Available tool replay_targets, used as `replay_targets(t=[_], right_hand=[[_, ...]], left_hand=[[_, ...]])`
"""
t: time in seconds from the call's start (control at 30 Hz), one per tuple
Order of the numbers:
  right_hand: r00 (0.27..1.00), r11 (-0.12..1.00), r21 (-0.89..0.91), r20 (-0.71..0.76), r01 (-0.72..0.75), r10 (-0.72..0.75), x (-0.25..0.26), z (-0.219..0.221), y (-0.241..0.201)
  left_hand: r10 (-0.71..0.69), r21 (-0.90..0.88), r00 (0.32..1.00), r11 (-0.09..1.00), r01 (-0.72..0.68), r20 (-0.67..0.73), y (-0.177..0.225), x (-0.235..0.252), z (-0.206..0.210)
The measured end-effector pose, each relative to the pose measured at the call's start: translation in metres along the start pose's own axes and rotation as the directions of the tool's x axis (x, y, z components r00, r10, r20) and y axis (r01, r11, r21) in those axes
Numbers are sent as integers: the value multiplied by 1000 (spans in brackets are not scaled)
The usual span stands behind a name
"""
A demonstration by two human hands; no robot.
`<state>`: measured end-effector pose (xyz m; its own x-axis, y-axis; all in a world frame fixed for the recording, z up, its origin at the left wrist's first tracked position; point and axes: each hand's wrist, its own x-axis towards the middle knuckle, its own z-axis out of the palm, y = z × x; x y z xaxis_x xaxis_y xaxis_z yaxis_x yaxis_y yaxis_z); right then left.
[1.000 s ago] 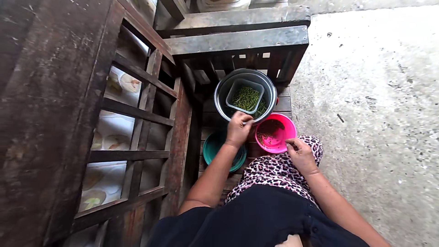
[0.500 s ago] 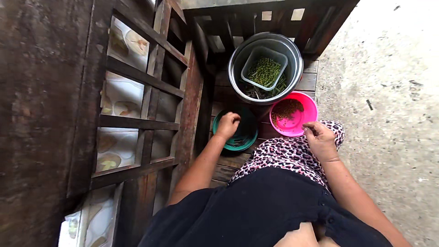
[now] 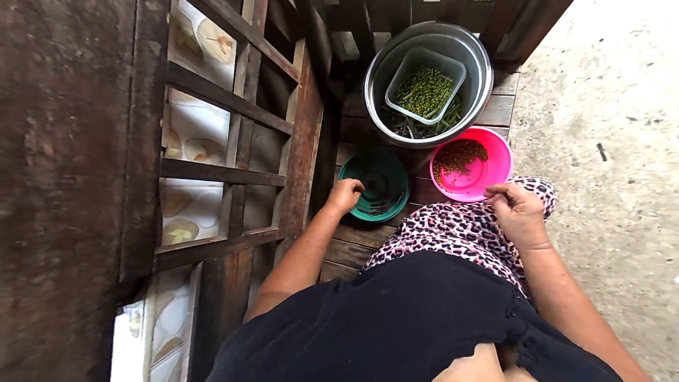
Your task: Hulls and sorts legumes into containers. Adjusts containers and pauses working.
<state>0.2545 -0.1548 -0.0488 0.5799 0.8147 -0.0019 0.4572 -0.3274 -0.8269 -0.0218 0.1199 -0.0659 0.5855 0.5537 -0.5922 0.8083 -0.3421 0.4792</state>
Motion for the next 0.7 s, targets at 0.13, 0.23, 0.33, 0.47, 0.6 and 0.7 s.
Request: replay_targets(t=[0.13,0.23,0.33,0.47,0.6,0.7], right_hand=[[998,997,53,39,50,-52,-9,-3,-2],[990,994,78,111,81,-89,-25,1,4],[990,996,75,127,56,-66,-29,1,6],[990,997,39,118,71,-75,-25,3,8],[991,997,18,113,72,-74,-25,4,8],[994,999,42,102,28,-32,-25,3,5]], left_hand=[[31,60,995,997,-37,98,-1,-8,23],[17,60,999,998,-19,37,0,-11,35],[78,57,996,996,-75,-45,0,-10,46],[184,181,976,970,-161,-116,3,-9,69],[254,202,943,956,-211,-216,-3,-7,82],[138,-35,957,988,-152,-255,12,-14,69]])
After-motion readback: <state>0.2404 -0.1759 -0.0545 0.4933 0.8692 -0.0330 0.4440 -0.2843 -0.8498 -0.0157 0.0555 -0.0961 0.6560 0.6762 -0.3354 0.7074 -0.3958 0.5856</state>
